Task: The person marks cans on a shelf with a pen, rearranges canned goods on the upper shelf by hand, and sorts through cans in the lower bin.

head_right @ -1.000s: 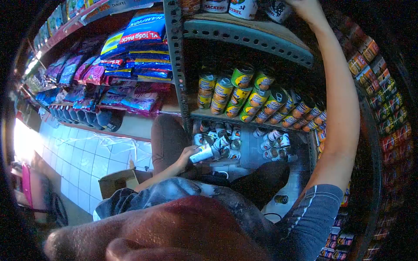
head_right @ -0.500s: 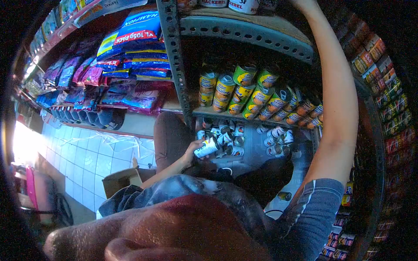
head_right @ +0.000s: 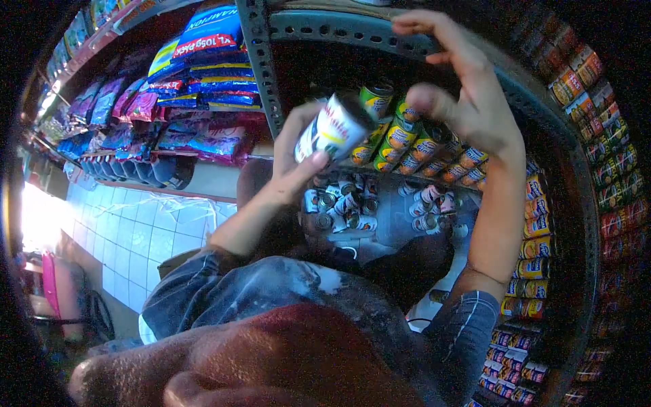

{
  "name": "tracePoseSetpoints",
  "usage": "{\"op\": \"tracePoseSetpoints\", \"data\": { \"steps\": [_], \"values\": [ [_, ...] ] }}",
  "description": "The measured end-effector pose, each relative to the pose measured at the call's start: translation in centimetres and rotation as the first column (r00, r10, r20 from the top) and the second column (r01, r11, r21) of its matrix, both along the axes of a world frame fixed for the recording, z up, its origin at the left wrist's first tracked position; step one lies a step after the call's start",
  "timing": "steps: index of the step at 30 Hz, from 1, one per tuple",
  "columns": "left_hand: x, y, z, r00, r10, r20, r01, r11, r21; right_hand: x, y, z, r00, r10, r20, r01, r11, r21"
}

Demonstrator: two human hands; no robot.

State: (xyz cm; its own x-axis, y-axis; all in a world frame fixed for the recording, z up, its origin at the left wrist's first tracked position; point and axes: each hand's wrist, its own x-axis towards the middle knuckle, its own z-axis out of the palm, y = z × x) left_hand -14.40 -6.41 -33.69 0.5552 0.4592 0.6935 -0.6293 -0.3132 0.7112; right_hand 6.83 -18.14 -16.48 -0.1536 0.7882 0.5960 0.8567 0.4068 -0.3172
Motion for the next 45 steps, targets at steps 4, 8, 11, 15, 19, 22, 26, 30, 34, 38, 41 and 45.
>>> {"op": "tracePoseSetpoints", "data": {
  "steps": [4, 8, 11, 15, 19, 22, 26, 30, 34, 38, 41, 45],
  "values": [
    [2.8, -1.0, 4.5, 0.979, 0.047, 0.2, -0.082, 0.982, 0.172, -2.1, -1.4, -0.5, 0.989, 0.132, -0.069, -0.138, 0.987, -0.088],
    [4.4, -2.2, 6.7, 0.952, 0.052, 0.303, -0.138, 0.953, 0.27, -3.9, -2.7, -0.7, 0.971, 0.055, -0.233, -0.05, 0.998, 0.03],
    [3.8, -2.8, 7.5, 0.943, 0.139, 0.303, -0.246, 0.903, 0.353, -3.7, -4.0, -0.2, 0.982, 0.041, -0.186, -0.024, 0.996, 0.089],
    [1.2, -1.8, 7.9, 0.77, 0.28, 0.573, -0.524, 0.79, 0.318, -2.6, -3.5, 0.7, 0.989, -0.007, -0.148, 0.053, 0.949, 0.311],
    [-3.9, -1.6, 8.1, 0.657, 0.384, 0.648, -0.645, 0.731, 0.222, 4.8, -1.8, 1.7, 0.97, 0.048, -0.24, 0.105, 0.804, 0.585],
    [-7.7, -2.1, 8.5, 0.682, 0.385, 0.622, -0.602, 0.779, 0.177, 6.6, 0.8, 2.8, 0.963, -0.063, -0.261, 0.226, 0.717, 0.659],
    [-10.6, -2.6, 8.7, 0.711, 0.38, 0.592, -0.554, 0.82, 0.14, 4.5, 4.1, 4.0, 0.888, -0.006, -0.46, 0.26, 0.831, 0.492],
    [-11.7, -2.7, 8.8, 0.727, 0.37, 0.578, -0.526, 0.842, 0.122, 5.7, 6.6, 2.9, 0.884, -0.078, -0.462, 0.275, 0.884, 0.378],
    [-12.1, -2.7, 8.6, 0.74, 0.366, 0.564, -0.507, 0.855, 0.11, 5.6, 7.7, 2.4, 0.867, -0.088, -0.49, 0.3, 0.878, 0.374],
    [-12.4, -2.2, 8.4, 0.751, 0.369, 0.548, -0.494, 0.864, 0.096, 4.1, 7.2, 2.1, 0.852, -0.11, -0.512, 0.271, 0.929, 0.252],
    [-12.6, -1.9, 8.4, 0.759, 0.363, 0.541, -0.482, 0.872, 0.091, 3.9, 7.0, 2.0, 0.878, -0.175, -0.447, 0.303, 0.924, 0.235],
    [-12.0, -2.0, 8.2, 0.775, 0.345, 0.53, -0.462, 0.881, 0.1, 6.6, 7.9, 1.3, 0.935, -0.177, -0.308, 0.286, 0.89, 0.355]
  ]
}}
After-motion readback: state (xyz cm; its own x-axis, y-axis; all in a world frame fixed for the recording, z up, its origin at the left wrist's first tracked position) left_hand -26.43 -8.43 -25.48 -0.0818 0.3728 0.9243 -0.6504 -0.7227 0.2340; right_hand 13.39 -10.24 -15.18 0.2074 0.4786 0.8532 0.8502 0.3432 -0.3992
